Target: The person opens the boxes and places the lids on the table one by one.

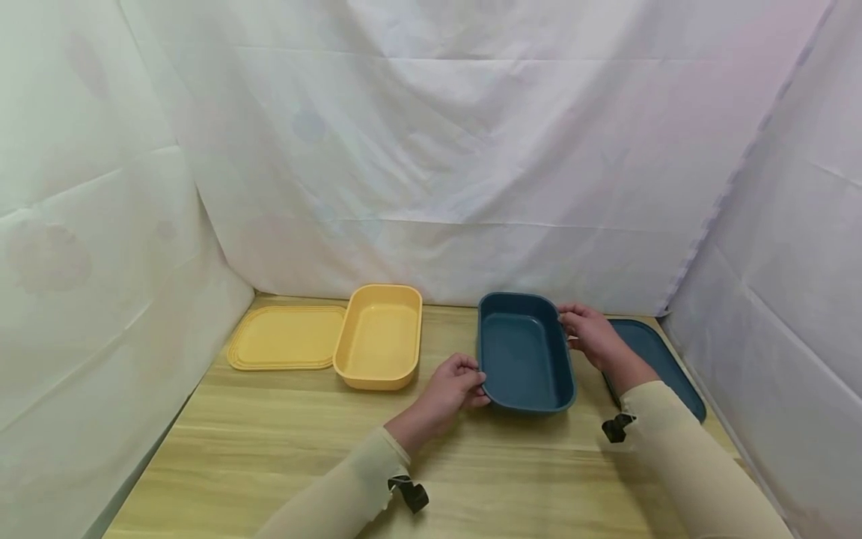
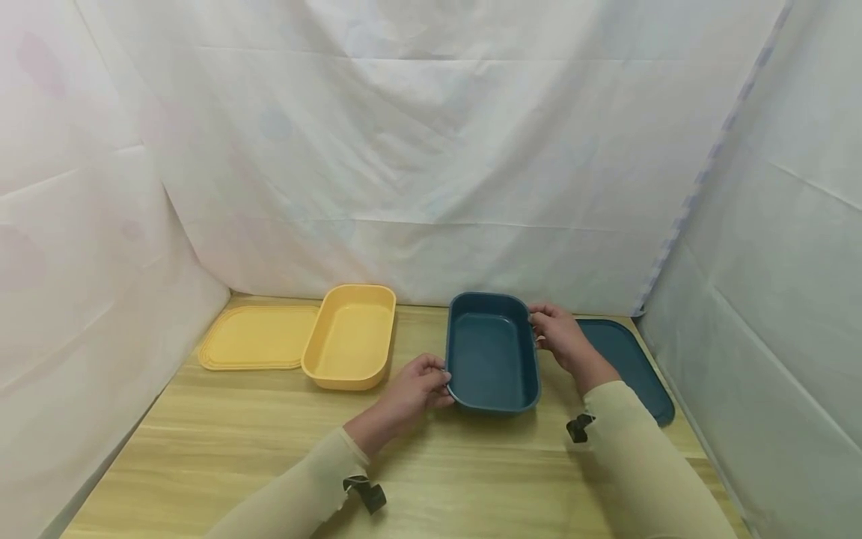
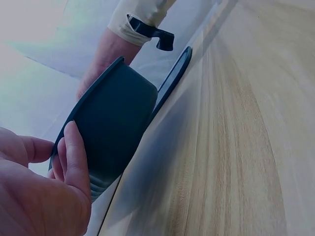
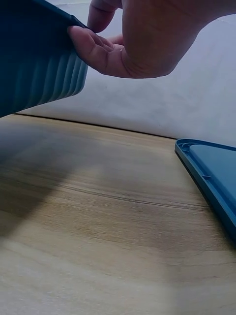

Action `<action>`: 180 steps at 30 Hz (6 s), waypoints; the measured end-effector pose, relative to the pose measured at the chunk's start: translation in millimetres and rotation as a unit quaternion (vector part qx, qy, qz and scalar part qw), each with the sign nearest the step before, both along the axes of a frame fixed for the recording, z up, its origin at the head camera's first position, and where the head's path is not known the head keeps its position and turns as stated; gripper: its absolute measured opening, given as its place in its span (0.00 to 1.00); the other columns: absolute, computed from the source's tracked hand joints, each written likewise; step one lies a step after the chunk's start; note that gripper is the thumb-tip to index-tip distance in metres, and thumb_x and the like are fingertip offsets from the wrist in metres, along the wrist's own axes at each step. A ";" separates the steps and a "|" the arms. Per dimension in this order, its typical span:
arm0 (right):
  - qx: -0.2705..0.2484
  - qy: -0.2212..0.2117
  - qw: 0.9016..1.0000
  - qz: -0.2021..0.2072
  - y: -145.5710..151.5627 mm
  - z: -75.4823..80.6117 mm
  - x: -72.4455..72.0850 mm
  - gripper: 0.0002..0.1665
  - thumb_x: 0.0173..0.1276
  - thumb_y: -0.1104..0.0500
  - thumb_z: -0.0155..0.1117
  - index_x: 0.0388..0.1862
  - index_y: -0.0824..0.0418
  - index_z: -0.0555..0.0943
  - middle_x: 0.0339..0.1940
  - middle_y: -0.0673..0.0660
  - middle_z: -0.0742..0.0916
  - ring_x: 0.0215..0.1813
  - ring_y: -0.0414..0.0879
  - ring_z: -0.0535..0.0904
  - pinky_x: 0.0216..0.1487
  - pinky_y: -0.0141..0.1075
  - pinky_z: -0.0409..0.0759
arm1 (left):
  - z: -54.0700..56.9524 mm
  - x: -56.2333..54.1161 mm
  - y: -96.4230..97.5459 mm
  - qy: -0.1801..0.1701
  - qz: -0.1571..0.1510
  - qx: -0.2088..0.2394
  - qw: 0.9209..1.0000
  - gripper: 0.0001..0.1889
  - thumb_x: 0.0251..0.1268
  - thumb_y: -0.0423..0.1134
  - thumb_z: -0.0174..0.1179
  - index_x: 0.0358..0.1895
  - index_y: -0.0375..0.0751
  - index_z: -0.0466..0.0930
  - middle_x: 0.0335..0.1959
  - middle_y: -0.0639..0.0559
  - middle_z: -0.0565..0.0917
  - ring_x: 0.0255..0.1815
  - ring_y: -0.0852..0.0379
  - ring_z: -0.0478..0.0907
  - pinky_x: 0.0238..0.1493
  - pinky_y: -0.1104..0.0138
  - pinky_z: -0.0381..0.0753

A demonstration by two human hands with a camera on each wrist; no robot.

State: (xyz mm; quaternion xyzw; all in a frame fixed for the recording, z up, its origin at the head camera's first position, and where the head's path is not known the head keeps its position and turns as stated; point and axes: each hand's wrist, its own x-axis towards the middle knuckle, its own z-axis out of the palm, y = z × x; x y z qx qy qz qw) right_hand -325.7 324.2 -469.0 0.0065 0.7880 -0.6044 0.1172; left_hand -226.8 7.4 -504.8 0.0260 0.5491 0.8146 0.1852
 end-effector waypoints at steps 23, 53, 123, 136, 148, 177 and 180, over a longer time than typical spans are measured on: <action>0.038 -0.001 0.999 -0.038 20.9 -6.1 -12.8 0.30 0.92 0.54 0.49 0.82 0.70 0.68 0.57 0.59 0.85 0.47 0.43 0.84 0.47 0.38 0.87 | -9.1 -14.5 32.6 -0.013 0.012 0.003 1.000 0.10 0.81 0.26 0.61 0.57 0.29 0.72 0.35 0.46 0.79 0.32 0.56 0.81 0.43 0.61 0.92; 0.058 -0.001 0.998 -0.034 44.0 -10.6 -19.0 0.31 0.93 0.52 0.49 0.84 0.69 0.66 0.50 0.51 0.81 0.36 0.43 0.72 0.41 0.41 0.77 | -8.6 -21.1 53.6 -0.022 0.020 0.011 0.999 0.09 0.82 0.28 0.62 0.57 0.33 0.75 0.34 0.47 0.79 0.31 0.56 0.80 0.43 0.61 0.92; 0.116 -0.028 0.993 -0.007 83.3 1.0 -35.5 0.35 0.95 0.47 0.41 0.88 0.68 0.61 0.80 0.71 0.70 0.68 0.59 0.75 0.66 0.49 0.77 | -3.4 -41.7 90.2 -0.029 0.014 0.001 0.999 0.08 0.82 0.28 0.62 0.55 0.37 0.76 0.34 0.47 0.80 0.30 0.56 0.81 0.48 0.57 0.93; 0.115 -0.030 0.993 -0.007 81.4 2.2 -34.2 0.35 0.95 0.48 0.42 0.87 0.69 0.61 0.79 0.71 0.70 0.67 0.58 0.74 0.66 0.50 0.77 | -8.6 -44.0 94.7 -0.038 0.017 0.000 0.999 0.06 0.82 0.28 0.62 0.53 0.38 0.76 0.36 0.46 0.81 0.30 0.54 0.82 0.47 0.56 0.93; 0.119 -0.029 0.992 -0.019 85.1 -2.2 -34.5 0.35 0.95 0.48 0.42 0.87 0.70 0.62 0.70 0.67 0.77 0.57 0.50 0.76 0.50 0.36 0.81 | -16.7 -45.9 97.6 -0.033 0.005 -0.002 0.999 0.06 0.84 0.29 0.61 0.54 0.39 0.76 0.37 0.45 0.82 0.31 0.54 0.83 0.49 0.56 0.93; 0.124 -0.031 0.991 -0.048 85.6 -24.8 -33.0 0.35 0.95 0.49 0.42 0.85 0.73 0.63 0.76 0.74 0.74 0.63 0.55 0.78 0.67 0.54 0.79 | -25.6 -45.9 101.5 -0.045 0.012 -0.011 0.999 0.07 0.84 0.29 0.62 0.56 0.37 0.77 0.38 0.44 0.82 0.31 0.54 0.82 0.48 0.57 0.93; 0.128 -0.030 0.990 -0.048 85.4 -27.6 -32.8 0.35 0.96 0.48 0.42 0.85 0.73 0.63 0.75 0.72 0.75 0.62 0.54 0.78 0.64 0.51 0.80 | -25.3 -45.7 100.5 -0.047 0.011 -0.011 0.999 0.06 0.83 0.29 0.62 0.55 0.37 0.77 0.38 0.44 0.82 0.32 0.54 0.82 0.47 0.57 0.93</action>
